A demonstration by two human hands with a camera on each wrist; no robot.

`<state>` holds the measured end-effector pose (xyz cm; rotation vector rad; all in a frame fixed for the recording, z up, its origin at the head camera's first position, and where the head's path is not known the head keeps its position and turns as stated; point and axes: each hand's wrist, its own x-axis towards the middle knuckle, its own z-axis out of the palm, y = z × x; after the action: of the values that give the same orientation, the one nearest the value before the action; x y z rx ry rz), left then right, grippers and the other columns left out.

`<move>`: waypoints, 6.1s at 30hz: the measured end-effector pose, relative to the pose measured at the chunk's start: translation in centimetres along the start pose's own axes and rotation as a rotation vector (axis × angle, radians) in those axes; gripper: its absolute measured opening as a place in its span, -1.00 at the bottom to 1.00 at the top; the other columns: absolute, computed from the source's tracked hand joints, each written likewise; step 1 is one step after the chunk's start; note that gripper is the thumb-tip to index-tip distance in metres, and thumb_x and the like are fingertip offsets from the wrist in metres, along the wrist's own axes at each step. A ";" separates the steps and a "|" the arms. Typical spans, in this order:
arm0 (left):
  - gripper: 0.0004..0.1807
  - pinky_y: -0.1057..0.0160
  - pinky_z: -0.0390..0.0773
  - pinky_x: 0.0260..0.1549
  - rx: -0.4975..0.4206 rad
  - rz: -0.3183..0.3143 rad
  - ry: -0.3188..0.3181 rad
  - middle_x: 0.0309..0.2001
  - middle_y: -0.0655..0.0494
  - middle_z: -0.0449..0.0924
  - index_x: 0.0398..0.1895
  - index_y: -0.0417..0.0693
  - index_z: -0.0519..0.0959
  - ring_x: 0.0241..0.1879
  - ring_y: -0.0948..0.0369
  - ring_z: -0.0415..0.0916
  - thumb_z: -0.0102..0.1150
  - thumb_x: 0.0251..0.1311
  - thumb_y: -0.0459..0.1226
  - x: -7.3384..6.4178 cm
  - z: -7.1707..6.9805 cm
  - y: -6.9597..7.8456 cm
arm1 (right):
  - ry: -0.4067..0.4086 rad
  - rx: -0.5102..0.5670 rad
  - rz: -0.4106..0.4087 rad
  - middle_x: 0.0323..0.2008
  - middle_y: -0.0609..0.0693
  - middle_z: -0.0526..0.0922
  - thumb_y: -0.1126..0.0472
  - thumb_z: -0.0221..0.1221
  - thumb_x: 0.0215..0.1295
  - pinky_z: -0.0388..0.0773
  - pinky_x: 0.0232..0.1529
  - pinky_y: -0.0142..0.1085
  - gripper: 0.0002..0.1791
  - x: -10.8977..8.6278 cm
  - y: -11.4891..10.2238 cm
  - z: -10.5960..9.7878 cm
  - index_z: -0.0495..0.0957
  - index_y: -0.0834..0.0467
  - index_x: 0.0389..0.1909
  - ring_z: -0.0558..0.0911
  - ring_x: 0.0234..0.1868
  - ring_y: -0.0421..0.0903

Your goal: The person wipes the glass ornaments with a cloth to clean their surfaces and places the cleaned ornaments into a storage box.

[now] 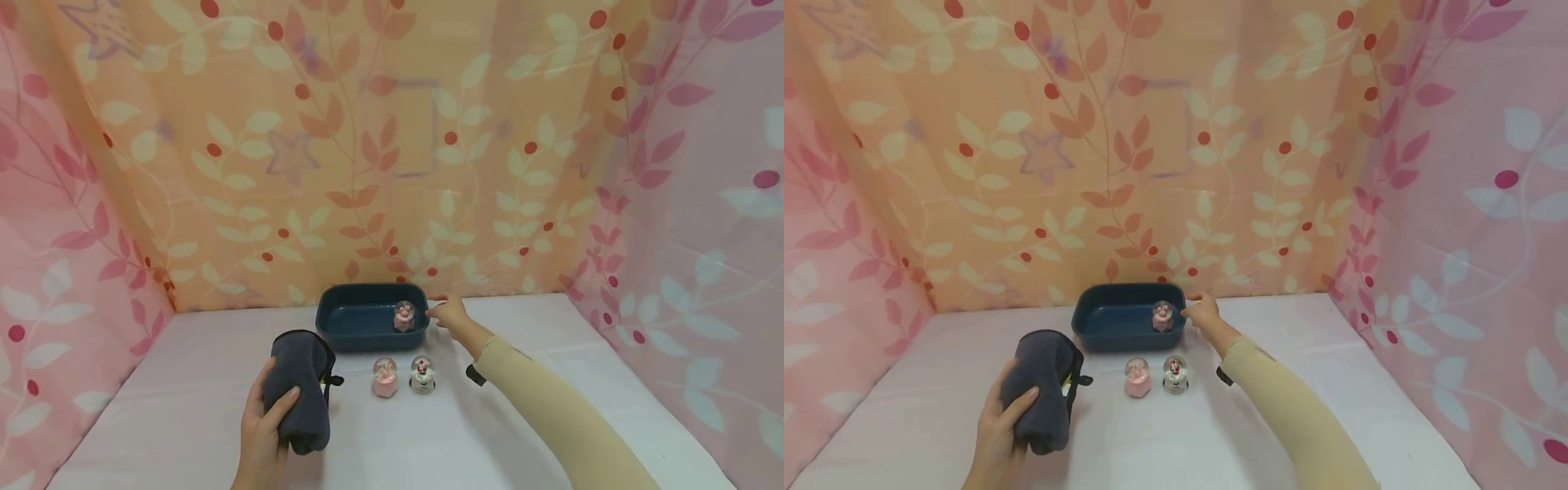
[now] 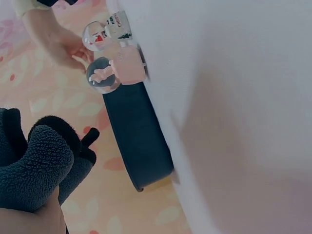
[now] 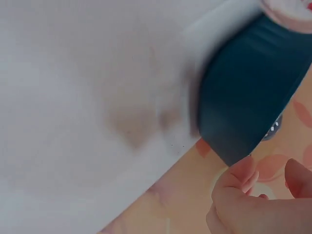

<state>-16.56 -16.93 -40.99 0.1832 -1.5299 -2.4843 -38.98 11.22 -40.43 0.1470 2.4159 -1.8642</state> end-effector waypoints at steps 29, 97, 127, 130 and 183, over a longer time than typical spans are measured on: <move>-0.35 0.35 0.59 -0.19 -0.211 0.070 0.047 0.29 0.14 0.13 0.36 0.09 0.20 0.03 0.28 0.48 -0.01 0.27 -0.59 0.7 0.9 0.7 | -0.320 0.151 0.053 0.39 0.27 0.23 0.56 0.01 0.22 0.37 0.15 0.11 -0.25 -7.2 4.7 -3.8 0.06 0.30 0.46 0.24 0.37 0.26; -0.34 0.36 0.58 -0.18 -0.237 0.047 0.056 0.30 0.12 0.12 0.38 0.09 0.18 0.03 0.25 0.49 0.00 0.28 -0.56 0.6 2.8 -0.1 | -0.371 0.104 0.148 0.04 0.18 0.50 0.48 0.24 0.12 0.57 -0.27 -0.21 -0.34 -8.1 5.5 -2.4 0.33 0.30 0.30 0.52 -0.19 0.02; -0.32 0.36 0.55 -0.12 -0.257 0.055 0.042 0.37 0.05 0.04 0.43 0.05 0.12 0.08 0.21 0.43 0.00 0.29 -0.53 0.8 4.0 0.3 | -0.609 0.556 -0.082 -0.18 0.06 0.57 0.14 0.07 0.46 0.55 -0.14 -0.33 -0.50 -10.8 2.9 -2.5 0.24 0.42 0.20 0.63 -0.20 -0.08; -0.32 0.36 0.56 -0.14 -0.265 0.059 0.040 0.35 0.06 0.06 0.42 0.05 0.14 0.06 0.21 0.45 0.00 0.29 -0.54 0.9 4.1 0.2 | -0.607 0.577 -0.057 -0.17 0.07 0.51 0.11 -0.09 0.54 0.49 -0.22 -0.37 -0.59 -11.1 2.5 -2.1 0.24 0.36 0.16 0.56 -0.23 -0.11; -0.32 0.10 0.50 -0.16 0.421 0.273 -0.102 0.17 -0.13 0.40 0.32 0.04 0.39 0.00 -0.04 0.37 0.32 0.09 -0.44 1.0 8.9 -3.3 | -0.653 0.186 -0.194 -0.03 0.11 0.28 0.01 -0.27 0.58 0.29 -0.35 -0.34 -0.45 -14.6 -0.4 3.7 0.10 0.38 0.29 0.34 -0.37 -0.11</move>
<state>-19.83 -8.05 -39.89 -0.0844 -1.9582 -1.9707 -24.49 7.24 -39.11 -0.6076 1.8607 -1.8239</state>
